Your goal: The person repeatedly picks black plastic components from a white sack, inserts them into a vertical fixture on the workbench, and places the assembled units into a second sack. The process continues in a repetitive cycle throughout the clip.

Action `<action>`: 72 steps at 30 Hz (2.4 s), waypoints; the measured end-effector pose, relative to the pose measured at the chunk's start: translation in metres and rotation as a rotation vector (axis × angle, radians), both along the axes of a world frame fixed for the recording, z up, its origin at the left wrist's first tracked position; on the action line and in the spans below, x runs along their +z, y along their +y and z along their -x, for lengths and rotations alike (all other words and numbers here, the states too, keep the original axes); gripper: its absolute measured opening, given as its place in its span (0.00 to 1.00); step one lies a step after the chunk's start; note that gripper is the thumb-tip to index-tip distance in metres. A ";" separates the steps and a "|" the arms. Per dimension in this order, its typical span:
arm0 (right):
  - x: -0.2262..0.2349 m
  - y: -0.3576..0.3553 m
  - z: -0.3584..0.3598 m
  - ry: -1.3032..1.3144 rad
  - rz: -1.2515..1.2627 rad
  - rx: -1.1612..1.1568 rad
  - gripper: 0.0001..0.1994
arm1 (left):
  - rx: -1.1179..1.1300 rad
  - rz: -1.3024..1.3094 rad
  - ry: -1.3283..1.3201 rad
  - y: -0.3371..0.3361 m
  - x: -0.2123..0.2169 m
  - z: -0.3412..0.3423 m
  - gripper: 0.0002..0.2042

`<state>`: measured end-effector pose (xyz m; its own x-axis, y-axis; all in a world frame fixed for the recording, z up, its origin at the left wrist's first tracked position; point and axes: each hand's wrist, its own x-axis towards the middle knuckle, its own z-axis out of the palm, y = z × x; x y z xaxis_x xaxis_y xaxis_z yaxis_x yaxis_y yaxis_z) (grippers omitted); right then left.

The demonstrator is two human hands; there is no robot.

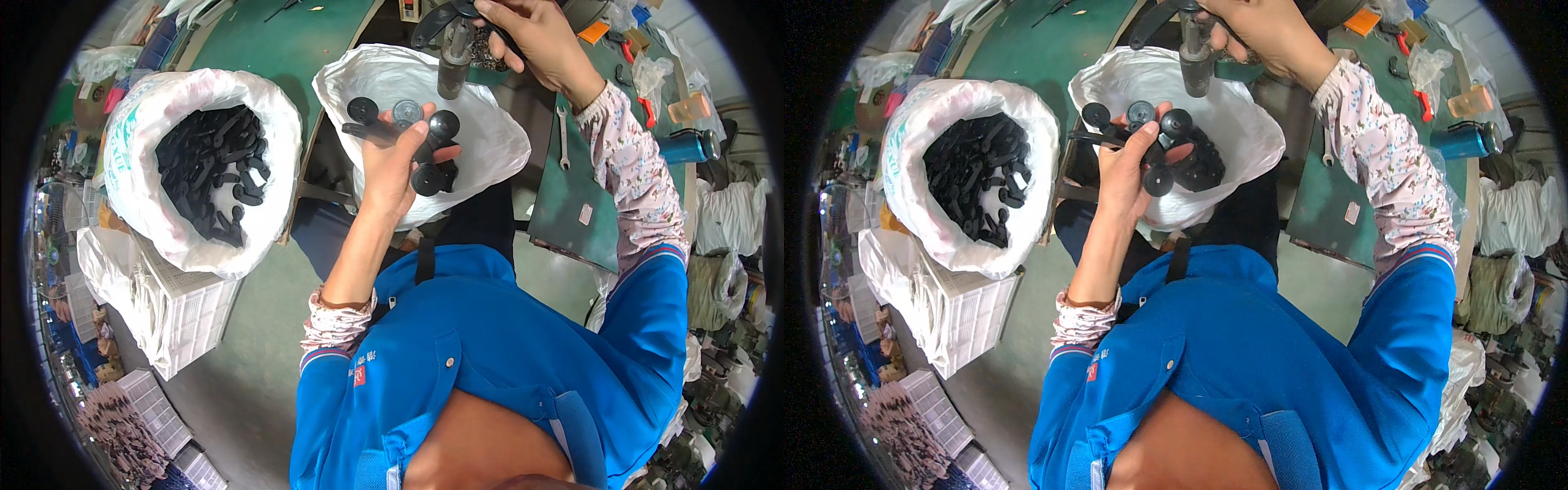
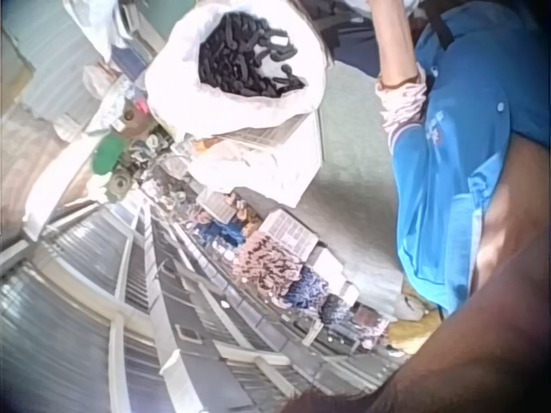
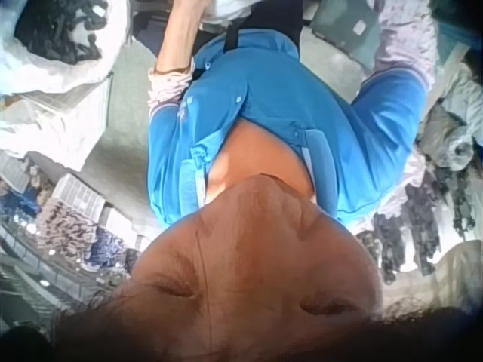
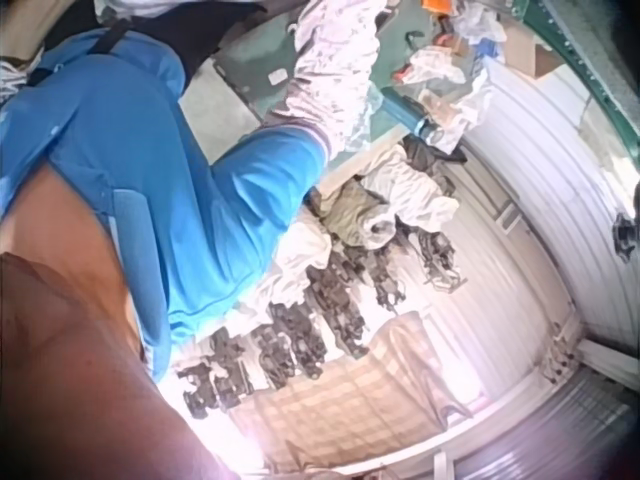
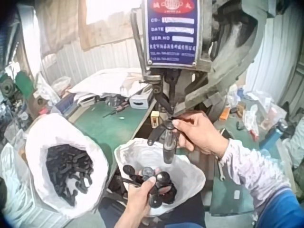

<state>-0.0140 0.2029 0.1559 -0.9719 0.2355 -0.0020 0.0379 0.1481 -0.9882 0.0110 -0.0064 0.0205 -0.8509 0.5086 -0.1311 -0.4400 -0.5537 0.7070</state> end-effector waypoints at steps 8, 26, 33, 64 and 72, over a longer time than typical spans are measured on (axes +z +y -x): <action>-0.014 -0.002 -0.001 -0.098 0.071 0.039 0.12 | 0.069 -0.041 -0.030 0.002 0.005 -0.003 0.14; -0.087 -0.023 -0.073 0.177 -0.181 0.283 0.13 | -0.134 0.171 0.002 0.003 0.002 -0.009 0.11; -0.088 -0.029 -0.081 0.015 -0.270 0.264 0.14 | -0.239 0.122 0.058 0.000 0.001 -0.011 0.20; -0.090 -0.036 -0.082 0.814 -1.204 0.522 0.28 | -0.334 0.395 0.188 0.014 0.005 -0.015 0.12; -0.080 -0.024 -0.082 0.057 -0.297 0.263 0.17 | -0.318 0.417 0.216 0.001 0.009 -0.016 0.20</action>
<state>0.0681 0.1791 0.0756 -0.9956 -0.0397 0.0847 -0.0936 0.4251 -0.9003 0.0274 -0.0057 0.0300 -0.6941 0.6866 -0.2161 -0.3609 -0.0721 0.9298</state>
